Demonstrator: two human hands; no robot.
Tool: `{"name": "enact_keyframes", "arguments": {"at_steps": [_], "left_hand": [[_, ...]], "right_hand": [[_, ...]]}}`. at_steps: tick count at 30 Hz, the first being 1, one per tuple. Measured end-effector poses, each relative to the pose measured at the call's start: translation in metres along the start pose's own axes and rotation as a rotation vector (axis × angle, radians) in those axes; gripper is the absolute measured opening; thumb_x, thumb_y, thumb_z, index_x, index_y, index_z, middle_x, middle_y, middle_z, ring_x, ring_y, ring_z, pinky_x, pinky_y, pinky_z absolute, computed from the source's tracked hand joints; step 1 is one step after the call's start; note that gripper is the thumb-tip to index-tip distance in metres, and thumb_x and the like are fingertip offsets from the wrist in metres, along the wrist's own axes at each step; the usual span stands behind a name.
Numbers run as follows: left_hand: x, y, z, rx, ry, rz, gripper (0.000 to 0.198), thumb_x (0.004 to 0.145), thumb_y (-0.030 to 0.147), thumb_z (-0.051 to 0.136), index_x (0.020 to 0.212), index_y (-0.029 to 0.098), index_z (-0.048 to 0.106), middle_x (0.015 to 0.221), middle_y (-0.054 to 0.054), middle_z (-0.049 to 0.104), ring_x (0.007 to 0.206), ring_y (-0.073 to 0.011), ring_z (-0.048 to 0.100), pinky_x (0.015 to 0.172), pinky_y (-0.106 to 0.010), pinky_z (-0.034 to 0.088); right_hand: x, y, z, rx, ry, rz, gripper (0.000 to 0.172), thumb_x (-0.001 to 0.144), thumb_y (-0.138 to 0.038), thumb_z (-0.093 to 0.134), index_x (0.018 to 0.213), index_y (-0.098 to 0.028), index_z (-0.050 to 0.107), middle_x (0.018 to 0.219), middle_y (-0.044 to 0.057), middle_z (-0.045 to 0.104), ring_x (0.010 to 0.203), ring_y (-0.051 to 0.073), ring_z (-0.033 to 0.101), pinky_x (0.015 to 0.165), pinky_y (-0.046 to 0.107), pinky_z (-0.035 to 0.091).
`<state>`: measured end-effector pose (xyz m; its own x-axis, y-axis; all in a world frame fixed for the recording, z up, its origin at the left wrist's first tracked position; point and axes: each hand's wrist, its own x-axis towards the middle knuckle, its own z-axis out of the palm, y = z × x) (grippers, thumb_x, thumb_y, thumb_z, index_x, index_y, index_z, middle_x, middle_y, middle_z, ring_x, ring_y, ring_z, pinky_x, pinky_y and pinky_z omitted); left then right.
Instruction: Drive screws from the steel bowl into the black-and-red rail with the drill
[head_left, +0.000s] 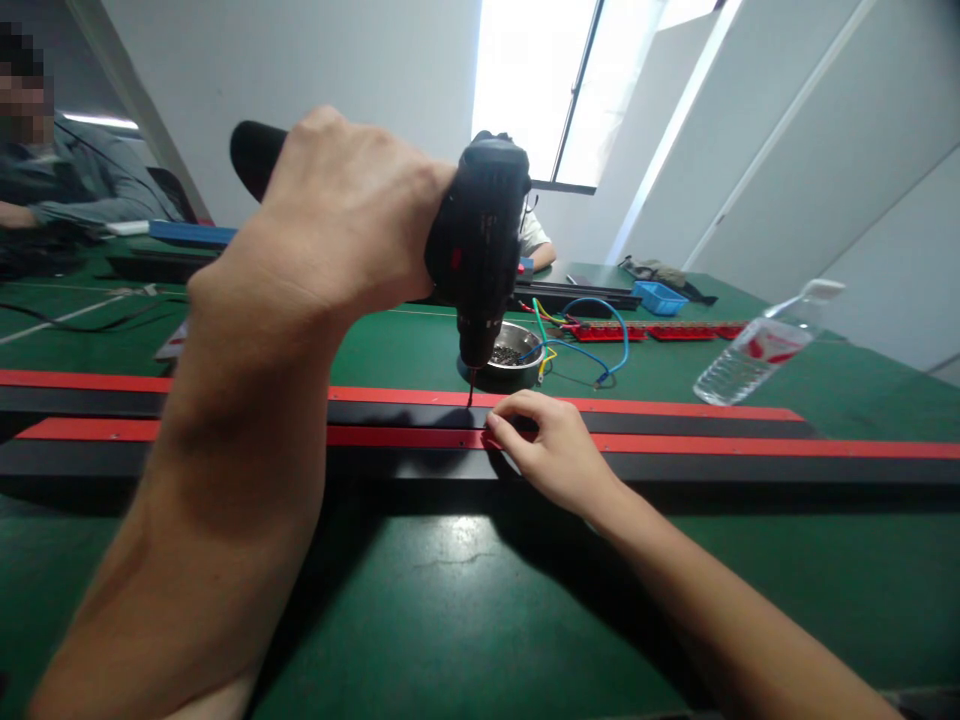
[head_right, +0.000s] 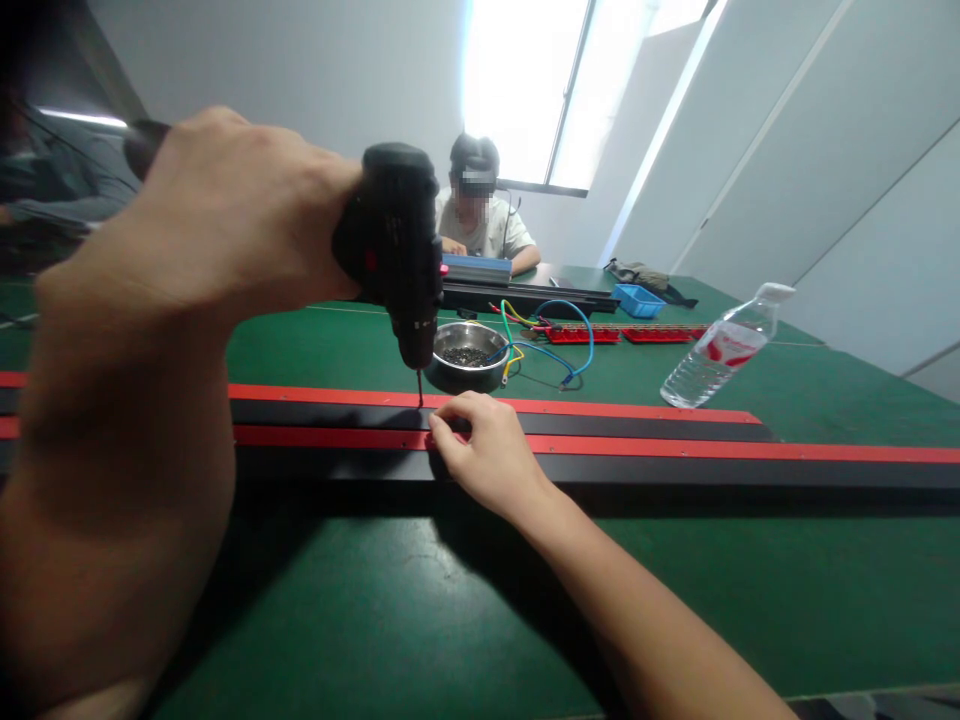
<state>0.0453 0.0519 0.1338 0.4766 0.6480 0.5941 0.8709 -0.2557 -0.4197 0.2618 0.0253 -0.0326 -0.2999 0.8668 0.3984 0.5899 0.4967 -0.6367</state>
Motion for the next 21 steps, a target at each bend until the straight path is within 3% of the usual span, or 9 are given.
{"name": "enact_keyframes", "arguments": {"at_steps": [8,13,21], "left_hand": [[-0.0015,-0.0023,0.0044,-0.008,0.051,0.02,0.068,0.096,0.075,0.032,0.11,0.024,0.074,0.081,-0.013,0.071,0.093,-0.0493,0.077,0.083,-0.058,0.056],[-0.0011,-0.0019,0.0017,0.049,-0.02,0.002,0.054,0.097,0.066,0.038,0.117,0.029,0.072,0.086,-0.011,0.072,0.094,-0.0415,0.077,0.084,-0.051,0.054],[-0.0006,-0.0006,-0.0014,-0.006,-0.05,-0.028,0.054,0.096,0.063,0.041,0.115,0.026,0.076,0.092,-0.016,0.075,0.094,-0.0445,0.075,0.085,-0.054,0.052]], "right_hand": [[-0.0005,-0.0007,0.0,0.007,0.005,-0.01,0.014,0.096,-0.019,0.068,0.085,-0.019,0.076,0.088,0.004,0.075,0.08,0.019,0.067,0.076,0.032,0.048],[-0.0011,-0.0017,-0.0004,0.002,0.003,-0.006,0.014,0.097,-0.02,0.068,0.085,-0.019,0.076,0.088,0.005,0.075,0.081,0.019,0.067,0.077,0.032,0.048],[-0.0006,-0.0011,-0.001,0.004,0.009,-0.013,0.015,0.096,-0.02,0.067,0.084,-0.02,0.075,0.087,0.004,0.075,0.08,0.019,0.068,0.075,0.032,0.049]]}}
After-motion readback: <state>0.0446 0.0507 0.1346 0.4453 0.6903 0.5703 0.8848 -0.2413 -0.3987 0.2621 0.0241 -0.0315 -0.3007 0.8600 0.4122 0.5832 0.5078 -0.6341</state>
